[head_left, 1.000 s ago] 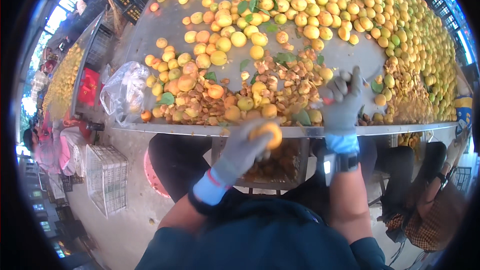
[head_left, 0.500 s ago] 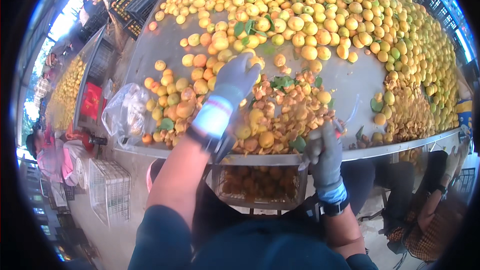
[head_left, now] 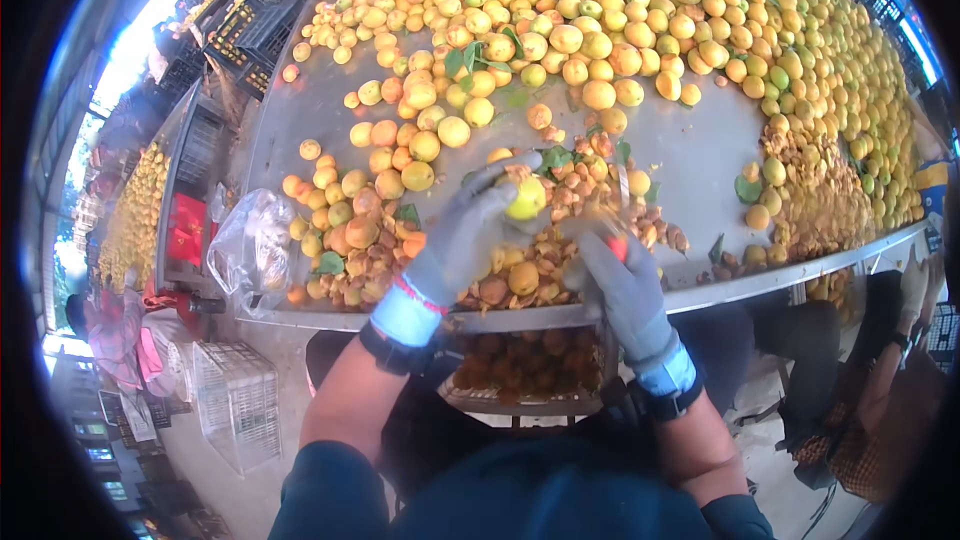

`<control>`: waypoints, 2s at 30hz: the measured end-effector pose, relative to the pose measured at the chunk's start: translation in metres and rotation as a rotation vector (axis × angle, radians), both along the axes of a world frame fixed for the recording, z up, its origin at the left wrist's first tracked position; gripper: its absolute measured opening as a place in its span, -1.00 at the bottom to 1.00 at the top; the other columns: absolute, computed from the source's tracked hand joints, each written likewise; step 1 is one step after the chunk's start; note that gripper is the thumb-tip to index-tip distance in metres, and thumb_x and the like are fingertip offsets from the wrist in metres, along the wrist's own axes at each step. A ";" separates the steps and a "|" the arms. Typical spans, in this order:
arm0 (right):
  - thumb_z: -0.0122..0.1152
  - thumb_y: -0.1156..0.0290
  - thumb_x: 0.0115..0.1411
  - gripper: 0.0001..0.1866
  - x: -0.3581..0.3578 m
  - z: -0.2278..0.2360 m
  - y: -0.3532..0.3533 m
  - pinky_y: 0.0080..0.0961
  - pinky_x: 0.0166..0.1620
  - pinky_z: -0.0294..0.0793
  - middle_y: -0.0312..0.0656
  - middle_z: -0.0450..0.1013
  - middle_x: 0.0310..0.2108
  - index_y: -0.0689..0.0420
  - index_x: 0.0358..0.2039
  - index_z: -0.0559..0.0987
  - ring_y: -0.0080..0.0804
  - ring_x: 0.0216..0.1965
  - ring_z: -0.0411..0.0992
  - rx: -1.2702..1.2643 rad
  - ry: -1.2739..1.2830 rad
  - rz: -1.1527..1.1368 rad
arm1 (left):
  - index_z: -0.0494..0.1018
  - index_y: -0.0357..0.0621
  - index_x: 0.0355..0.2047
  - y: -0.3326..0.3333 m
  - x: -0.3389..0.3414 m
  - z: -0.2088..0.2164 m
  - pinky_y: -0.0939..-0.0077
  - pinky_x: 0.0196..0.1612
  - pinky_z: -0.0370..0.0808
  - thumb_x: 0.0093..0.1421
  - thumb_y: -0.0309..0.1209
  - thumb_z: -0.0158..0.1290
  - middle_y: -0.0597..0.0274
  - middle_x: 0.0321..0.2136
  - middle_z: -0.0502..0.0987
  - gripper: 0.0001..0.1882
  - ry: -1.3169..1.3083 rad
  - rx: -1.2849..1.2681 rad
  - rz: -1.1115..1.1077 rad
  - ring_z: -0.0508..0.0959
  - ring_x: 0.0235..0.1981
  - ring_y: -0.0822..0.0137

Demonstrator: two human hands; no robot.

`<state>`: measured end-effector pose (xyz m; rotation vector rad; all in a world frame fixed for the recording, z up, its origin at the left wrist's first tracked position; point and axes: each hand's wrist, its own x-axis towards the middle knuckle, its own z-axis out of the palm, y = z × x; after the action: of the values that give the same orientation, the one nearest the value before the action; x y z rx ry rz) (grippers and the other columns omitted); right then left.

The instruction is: The person sits at a metal table and peels mangoes one by one using a small knife. They pick up a mango, peel the skin, and place the peeled fruit into a container below the table while discarding the peels onto the table surface.

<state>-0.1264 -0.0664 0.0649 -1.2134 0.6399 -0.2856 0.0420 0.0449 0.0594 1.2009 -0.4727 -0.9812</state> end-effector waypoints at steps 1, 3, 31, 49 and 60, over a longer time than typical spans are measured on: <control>0.14 0.22 0.28 -0.73 0.007 -0.005 0.003 -0.66 -0.52 0.33 -0.34 0.37 -0.59 0.20 -0.23 0.54 -0.64 -0.60 0.31 -0.103 -0.018 0.012 | 0.32 -0.20 0.13 0.006 -0.015 0.003 0.48 -0.17 0.55 0.30 -0.36 -0.19 0.21 -0.07 0.48 -0.59 0.087 -0.044 -0.017 0.54 -0.17 0.39; 0.19 0.26 0.24 -0.72 0.014 -0.006 0.012 -0.65 -0.43 0.35 -0.36 0.40 -0.51 0.18 -0.14 0.52 -0.65 -0.51 0.31 -0.112 -0.021 0.018 | 0.35 -0.21 0.10 0.011 -0.039 0.004 0.48 -0.15 0.54 0.32 -0.33 -0.19 0.22 -0.08 0.49 -0.61 0.020 -0.131 0.035 0.53 -0.15 0.40; 0.07 0.09 0.32 -0.61 -0.048 0.024 0.069 -0.69 -0.60 0.19 -0.44 0.25 -0.68 0.17 -0.44 0.44 -0.75 -0.65 0.22 -0.128 -0.092 0.379 | 0.49 -0.23 -0.13 0.047 -0.092 0.021 0.72 -0.60 0.28 0.30 0.30 -0.46 0.31 -0.41 0.47 -0.18 0.277 0.034 0.409 0.37 -0.58 0.53; -0.03 0.08 0.35 -0.56 -0.048 0.049 0.065 -0.62 -0.61 0.24 -0.31 0.34 -0.70 0.25 -0.42 0.47 -0.62 -0.71 0.29 -0.213 -0.282 0.299 | 0.40 -0.39 -0.09 0.070 -0.092 0.024 0.52 -0.19 0.54 0.34 0.17 -0.44 0.08 -0.32 0.56 -0.23 0.149 -0.054 0.272 0.56 -0.26 0.33; 0.08 0.08 0.27 -0.57 -0.029 0.021 0.076 -0.27 -0.49 0.31 -0.02 0.27 -0.67 0.24 -0.47 0.43 -0.05 -0.59 0.37 -0.789 -0.212 0.235 | 0.26 -0.37 0.00 0.068 -0.109 0.044 0.46 -0.18 0.51 0.39 -0.14 -0.26 0.08 -0.36 0.57 -0.53 -0.451 0.056 0.486 0.57 -0.34 0.31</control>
<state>-0.1557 0.0097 0.0854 -1.9623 0.1805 -0.4839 -0.0675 0.1129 0.1039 1.5046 -0.4733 -0.3063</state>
